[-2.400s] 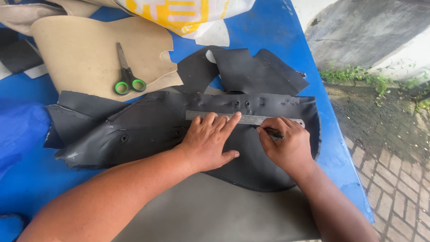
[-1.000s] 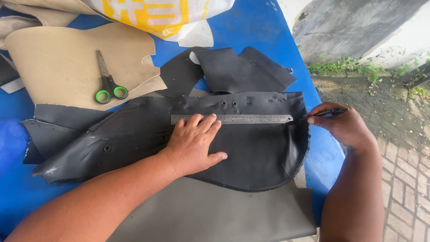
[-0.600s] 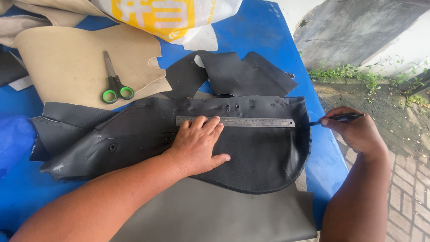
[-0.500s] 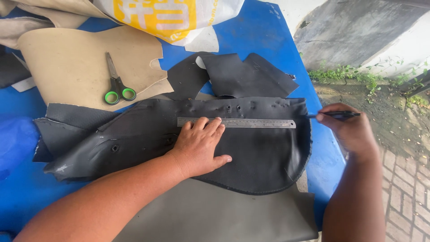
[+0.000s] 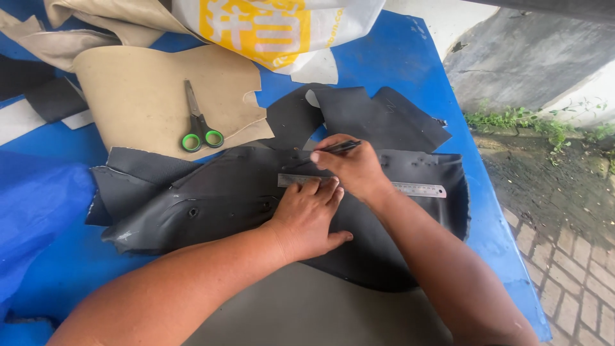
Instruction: Marking points on a piece of leather using a ruler and a pen for future cutting or assembly.
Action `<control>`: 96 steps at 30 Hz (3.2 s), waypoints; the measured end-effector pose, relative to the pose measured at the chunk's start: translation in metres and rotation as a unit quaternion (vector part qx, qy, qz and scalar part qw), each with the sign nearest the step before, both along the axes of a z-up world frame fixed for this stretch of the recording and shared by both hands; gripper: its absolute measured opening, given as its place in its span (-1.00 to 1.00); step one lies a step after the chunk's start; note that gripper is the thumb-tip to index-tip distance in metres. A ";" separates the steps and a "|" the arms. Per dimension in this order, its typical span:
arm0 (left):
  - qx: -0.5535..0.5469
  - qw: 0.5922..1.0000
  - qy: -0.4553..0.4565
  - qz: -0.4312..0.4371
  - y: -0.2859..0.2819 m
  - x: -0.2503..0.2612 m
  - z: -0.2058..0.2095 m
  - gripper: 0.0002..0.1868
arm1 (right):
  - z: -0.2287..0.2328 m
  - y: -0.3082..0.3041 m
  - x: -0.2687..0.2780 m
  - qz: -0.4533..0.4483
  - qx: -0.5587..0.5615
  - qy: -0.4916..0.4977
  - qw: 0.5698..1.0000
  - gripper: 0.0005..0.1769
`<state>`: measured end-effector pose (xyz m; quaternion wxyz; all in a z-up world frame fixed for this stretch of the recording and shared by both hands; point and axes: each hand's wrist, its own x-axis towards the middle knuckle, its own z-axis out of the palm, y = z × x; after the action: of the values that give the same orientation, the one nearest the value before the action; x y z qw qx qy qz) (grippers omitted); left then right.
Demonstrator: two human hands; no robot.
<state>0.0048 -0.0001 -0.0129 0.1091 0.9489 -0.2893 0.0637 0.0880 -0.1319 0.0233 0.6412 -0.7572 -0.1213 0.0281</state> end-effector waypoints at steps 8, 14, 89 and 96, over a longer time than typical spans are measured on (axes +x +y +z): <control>0.003 1.000 -0.007 -0.010 0.001 0.000 -0.002 -0.06 | 0.013 -0.003 0.005 -0.003 -0.191 -0.021 0.981 -0.84; 0.000 1.000 0.003 -0.012 0.002 -0.001 0.003 -0.10 | 0.021 -0.087 0.012 -0.074 -0.226 0.035 0.971 -0.78; 0.030 0.995 -0.090 0.028 -0.006 0.002 -0.015 -0.08 | 0.035 -0.243 -0.023 -0.169 -0.292 0.088 0.937 -0.92; 0.033 0.994 -0.103 0.027 -0.006 0.003 -0.017 -0.08 | 0.034 -0.264 -0.018 -0.215 -0.325 0.088 0.916 -0.93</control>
<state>0.0076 -0.0059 -0.0302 0.0452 0.9480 -0.2748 0.1540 0.0697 -0.3960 0.0573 0.3580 -0.9263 0.1176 -0.0059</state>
